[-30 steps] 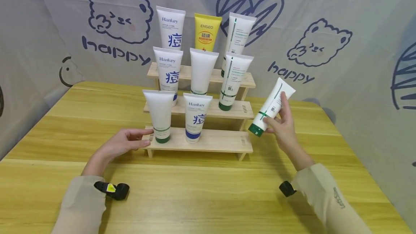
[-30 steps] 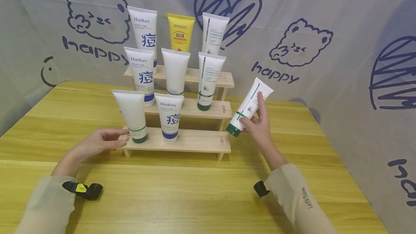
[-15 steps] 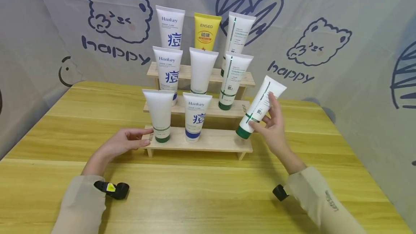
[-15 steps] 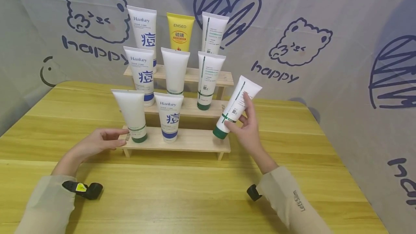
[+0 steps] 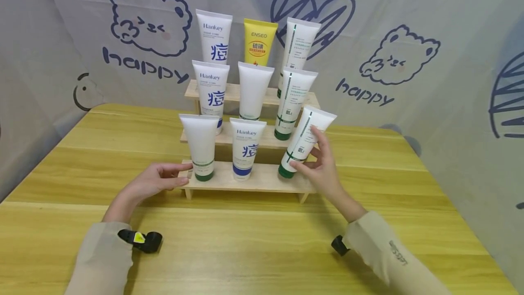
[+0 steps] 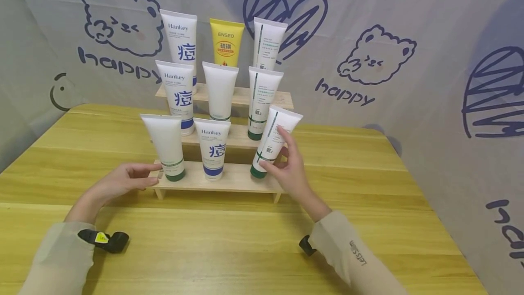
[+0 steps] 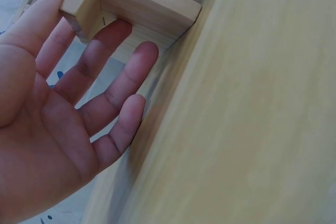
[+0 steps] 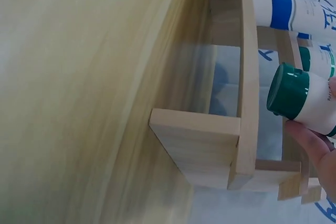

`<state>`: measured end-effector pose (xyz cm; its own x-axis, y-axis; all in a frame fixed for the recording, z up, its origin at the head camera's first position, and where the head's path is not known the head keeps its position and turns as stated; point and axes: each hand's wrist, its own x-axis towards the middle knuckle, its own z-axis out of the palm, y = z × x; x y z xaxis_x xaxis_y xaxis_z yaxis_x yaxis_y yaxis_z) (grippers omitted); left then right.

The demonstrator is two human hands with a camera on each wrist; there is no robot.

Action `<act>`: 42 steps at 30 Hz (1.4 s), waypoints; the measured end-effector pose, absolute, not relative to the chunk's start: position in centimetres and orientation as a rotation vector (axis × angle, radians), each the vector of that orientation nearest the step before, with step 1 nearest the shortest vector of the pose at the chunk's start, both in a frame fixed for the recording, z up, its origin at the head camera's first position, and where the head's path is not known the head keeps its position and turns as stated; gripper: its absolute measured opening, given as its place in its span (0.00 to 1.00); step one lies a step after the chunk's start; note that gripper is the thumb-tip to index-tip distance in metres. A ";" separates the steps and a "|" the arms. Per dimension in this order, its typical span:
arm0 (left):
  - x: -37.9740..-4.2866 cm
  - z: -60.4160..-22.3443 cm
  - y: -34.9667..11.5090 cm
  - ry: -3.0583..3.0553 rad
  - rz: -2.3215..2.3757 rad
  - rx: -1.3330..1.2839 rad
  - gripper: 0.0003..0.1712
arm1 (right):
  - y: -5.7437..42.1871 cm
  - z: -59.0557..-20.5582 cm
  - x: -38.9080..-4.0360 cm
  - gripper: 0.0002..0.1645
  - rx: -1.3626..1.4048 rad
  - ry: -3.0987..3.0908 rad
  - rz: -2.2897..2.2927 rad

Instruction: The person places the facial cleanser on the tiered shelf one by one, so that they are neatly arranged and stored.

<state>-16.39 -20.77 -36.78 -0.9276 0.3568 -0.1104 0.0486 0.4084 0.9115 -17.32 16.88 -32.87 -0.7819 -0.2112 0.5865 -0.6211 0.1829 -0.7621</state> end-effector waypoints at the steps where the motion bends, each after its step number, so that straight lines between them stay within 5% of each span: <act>1: -16.4 -36.8 -20.8 2.381 1.527 0.355 0.33 | 16.7 -33.0 -17.3 0.52 0.795 -2.124 1.604; 33: -16.2 -36.7 -20.5 2.430 1.503 0.382 0.31 | 15.9 -34.1 -15.9 0.46 1.011 -2.014 1.326; 42: -14.8 -35.9 -20.8 2.622 1.417 0.454 0.29 | 15.9 -32.9 -13.9 0.36 1.031 -1.850 1.348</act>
